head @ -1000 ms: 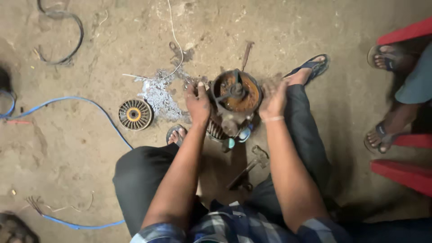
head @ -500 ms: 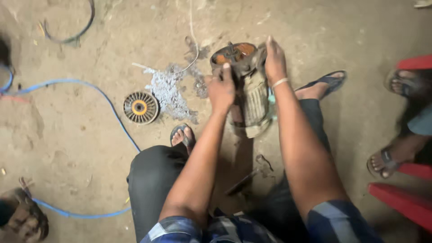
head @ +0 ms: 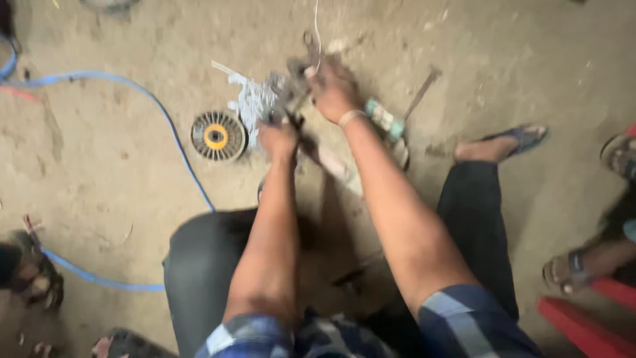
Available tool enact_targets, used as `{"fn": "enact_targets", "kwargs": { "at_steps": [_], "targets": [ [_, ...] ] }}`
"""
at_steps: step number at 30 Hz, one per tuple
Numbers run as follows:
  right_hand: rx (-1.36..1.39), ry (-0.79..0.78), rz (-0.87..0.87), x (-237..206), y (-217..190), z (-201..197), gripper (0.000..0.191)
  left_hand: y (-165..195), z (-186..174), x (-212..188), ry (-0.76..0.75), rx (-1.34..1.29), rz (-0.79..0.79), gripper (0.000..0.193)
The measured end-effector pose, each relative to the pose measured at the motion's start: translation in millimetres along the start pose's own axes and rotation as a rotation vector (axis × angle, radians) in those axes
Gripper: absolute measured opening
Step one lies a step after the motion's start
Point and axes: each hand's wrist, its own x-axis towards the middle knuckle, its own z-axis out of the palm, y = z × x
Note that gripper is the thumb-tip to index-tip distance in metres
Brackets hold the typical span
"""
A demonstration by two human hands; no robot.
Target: The person sits on the floor and uses a small brush to clean the interior of an electric motor. They then use a hammer to tap the motor housing while holding it with the other hand.
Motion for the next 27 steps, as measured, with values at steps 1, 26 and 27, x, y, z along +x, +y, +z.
{"fn": "enact_targets", "kwargs": {
  "at_steps": [1, 26, 27],
  "targets": [
    [0.001, 0.122, -0.024, -15.0, 12.9, 1.9, 0.044, -1.4, 0.4, -0.9, 0.041, -0.032, 0.033, 0.099],
    [1.29, 0.401, 1.051, -111.9, 194.5, 62.4, 0.073, 22.9, 17.0, 59.7, -0.023, 0.671, 0.458, 0.056],
    [1.342, 0.413, 1.005, -102.6, 188.0, 64.6, 0.07, 22.0, 19.5, 67.8, -0.009, 0.652, 0.499, 0.055]
  ]
}}
